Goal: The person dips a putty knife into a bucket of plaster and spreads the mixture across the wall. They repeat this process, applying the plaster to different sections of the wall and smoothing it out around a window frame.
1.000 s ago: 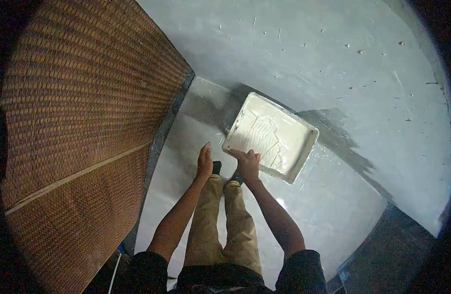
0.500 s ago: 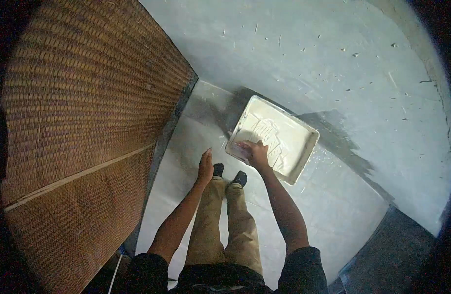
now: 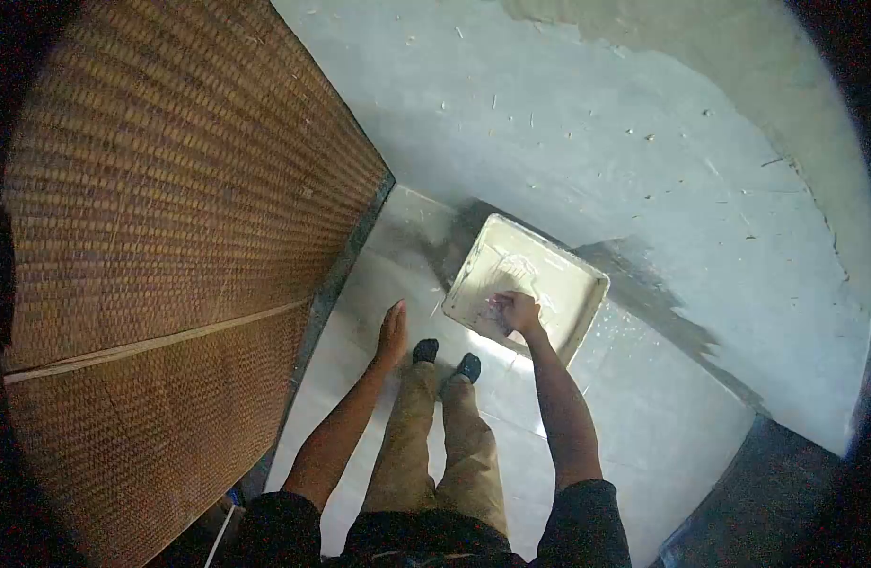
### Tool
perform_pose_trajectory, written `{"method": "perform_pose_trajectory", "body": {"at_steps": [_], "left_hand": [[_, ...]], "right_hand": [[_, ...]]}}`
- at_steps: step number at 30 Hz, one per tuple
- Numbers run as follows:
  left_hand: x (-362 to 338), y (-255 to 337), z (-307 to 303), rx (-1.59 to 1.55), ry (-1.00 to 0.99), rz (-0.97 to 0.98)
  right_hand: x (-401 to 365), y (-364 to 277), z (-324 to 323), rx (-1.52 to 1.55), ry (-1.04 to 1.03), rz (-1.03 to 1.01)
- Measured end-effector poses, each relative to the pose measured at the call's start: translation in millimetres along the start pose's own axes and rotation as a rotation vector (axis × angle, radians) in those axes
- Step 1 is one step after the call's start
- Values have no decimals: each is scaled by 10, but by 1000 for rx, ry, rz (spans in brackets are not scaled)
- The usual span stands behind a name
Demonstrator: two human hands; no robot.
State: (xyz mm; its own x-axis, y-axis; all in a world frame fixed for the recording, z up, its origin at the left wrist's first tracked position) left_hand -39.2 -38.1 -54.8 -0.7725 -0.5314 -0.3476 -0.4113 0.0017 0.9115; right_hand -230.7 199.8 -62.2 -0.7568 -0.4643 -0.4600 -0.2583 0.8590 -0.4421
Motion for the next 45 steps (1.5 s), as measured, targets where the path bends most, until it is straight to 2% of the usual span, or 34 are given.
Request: {"method": "perform_pose_trajectory", "body": {"at_steps": [5, 8, 9, 12, 16, 18, 23, 25, 27, 30, 35, 43, 44, 45], "left_hand": [[23, 365, -22, 1, 21, 12], [66, 557, -32, -23, 51, 45], [77, 701, -39, -54, 36, 85], [137, 1281, -96, -74, 5, 165], [324, 1961, -154, -63, -6, 248], [411, 2254, -208, -97, 16, 270], [598, 3224, -434, -223, 22, 490], [629, 3667, -550, -207, 40, 517], [704, 4083, -683, -314, 19, 633], [799, 4612, -883, -293, 44, 710], [1021, 5492, -1280, -245, 115, 876], [1282, 6972, -2065, -254, 168, 1343], [1330, 7128, -2118, -258, 159, 1346], [1347, 7313, -2204, -239, 181, 1447]], "right_hand": [[-95, 100, -239, 261, 20, 0], [-187, 121, -341, 778, -115, 114], [-256, 54, -475, 747, -67, 57], [-575, -355, -947, 1044, -28, -67], [-871, -851, -1659, 1180, -2, -132], [-1094, -1221, -2128, 1344, 74, -266], [-1316, -1804, -3104, 1354, 286, -425], [-1378, -2009, -3500, 1281, 395, -605], [-1438, -2245, -3851, 1260, 456, -641], [-1478, -2526, -4271, 1153, 653, -675], [-1524, -3081, -4788, 1040, 797, -712], [-1489, -4283, -5530, 931, 1000, -749], [-1474, -4389, -5613, 880, 1044, -773], [-1482, -4542, -5692, 823, 1095, -802]]}}
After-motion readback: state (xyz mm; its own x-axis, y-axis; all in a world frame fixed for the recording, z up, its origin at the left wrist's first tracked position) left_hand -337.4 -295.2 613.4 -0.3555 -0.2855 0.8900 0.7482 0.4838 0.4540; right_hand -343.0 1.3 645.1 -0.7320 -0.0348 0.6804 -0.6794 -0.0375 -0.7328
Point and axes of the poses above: each hand's wrist, its own x-axis towards the middle knuckle, its own z-axis out of the palm, y = z × x, the point moved 4 cm from there along x, towards the middle knuckle, and after that the axes turned 13 degrees about -x, right-handed, at the moved point
